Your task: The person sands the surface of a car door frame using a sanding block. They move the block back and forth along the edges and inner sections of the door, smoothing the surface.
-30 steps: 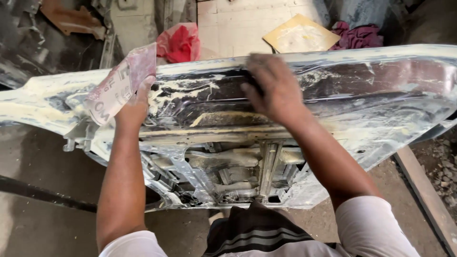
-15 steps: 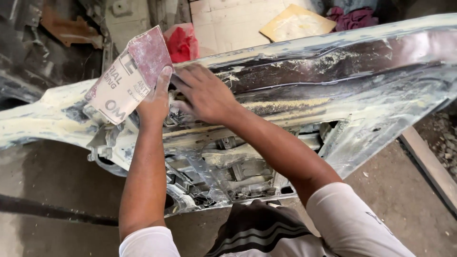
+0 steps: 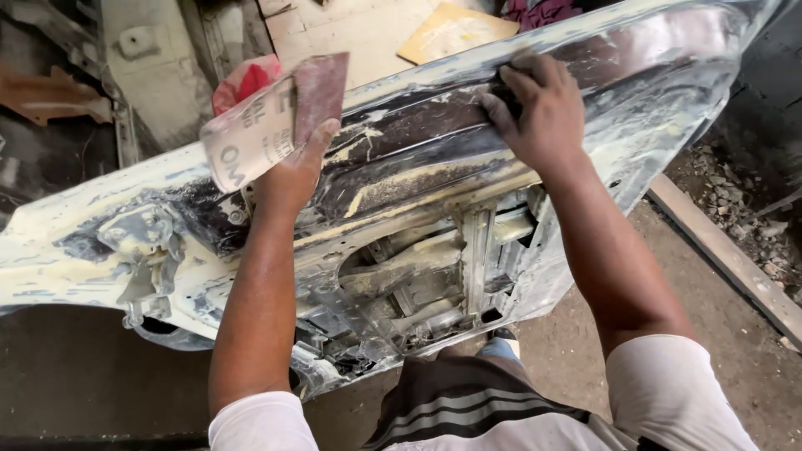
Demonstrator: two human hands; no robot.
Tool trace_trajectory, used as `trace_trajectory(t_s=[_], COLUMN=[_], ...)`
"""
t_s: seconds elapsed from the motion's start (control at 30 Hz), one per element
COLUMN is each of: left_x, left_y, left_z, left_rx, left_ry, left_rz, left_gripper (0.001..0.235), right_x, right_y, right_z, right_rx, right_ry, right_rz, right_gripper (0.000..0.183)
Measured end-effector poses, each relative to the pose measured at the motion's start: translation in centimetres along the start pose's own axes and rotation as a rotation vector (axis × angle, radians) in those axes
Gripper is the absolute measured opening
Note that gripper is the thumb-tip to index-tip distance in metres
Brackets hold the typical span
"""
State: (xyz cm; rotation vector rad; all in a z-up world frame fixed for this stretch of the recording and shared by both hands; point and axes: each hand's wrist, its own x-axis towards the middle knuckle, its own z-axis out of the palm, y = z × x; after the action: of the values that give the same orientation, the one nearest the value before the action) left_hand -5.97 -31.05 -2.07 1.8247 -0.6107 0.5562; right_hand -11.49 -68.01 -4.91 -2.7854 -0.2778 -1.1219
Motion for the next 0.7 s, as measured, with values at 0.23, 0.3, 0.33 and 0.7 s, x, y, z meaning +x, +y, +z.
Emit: trace_trajectory(t_s=[0.23,0.3,0.33,0.7], left_x=[3.8,4.9,5.4,5.5], left_y=[3.8,5.5,5.2,1.1], left_z=[5.8,8.5,9.7,13.8], left_rx=[0.254,0.31,0.311,0.723], left_ry=[-0.255,-0.384,-0.372,-0.042], left_rz=[0.164,-0.031,-0.038,0.369], left_gripper=[0.066,0.057,0.057,0.032], right_x=[5.7,7.4,7.9,6.8], right_y=[-2.4,-1.7,-0.8,10.4], right_z=[-9.5,-9.9,-9.6,-3.8], right_rx=[0.622,0.761,0.766,0.549], right_ry=[0.121,0.047,0.04,-0.039], right_rz=[0.017,-0.17,-0.182,-0.337], right_gripper=[0.068,0.082,0.082,0.029])
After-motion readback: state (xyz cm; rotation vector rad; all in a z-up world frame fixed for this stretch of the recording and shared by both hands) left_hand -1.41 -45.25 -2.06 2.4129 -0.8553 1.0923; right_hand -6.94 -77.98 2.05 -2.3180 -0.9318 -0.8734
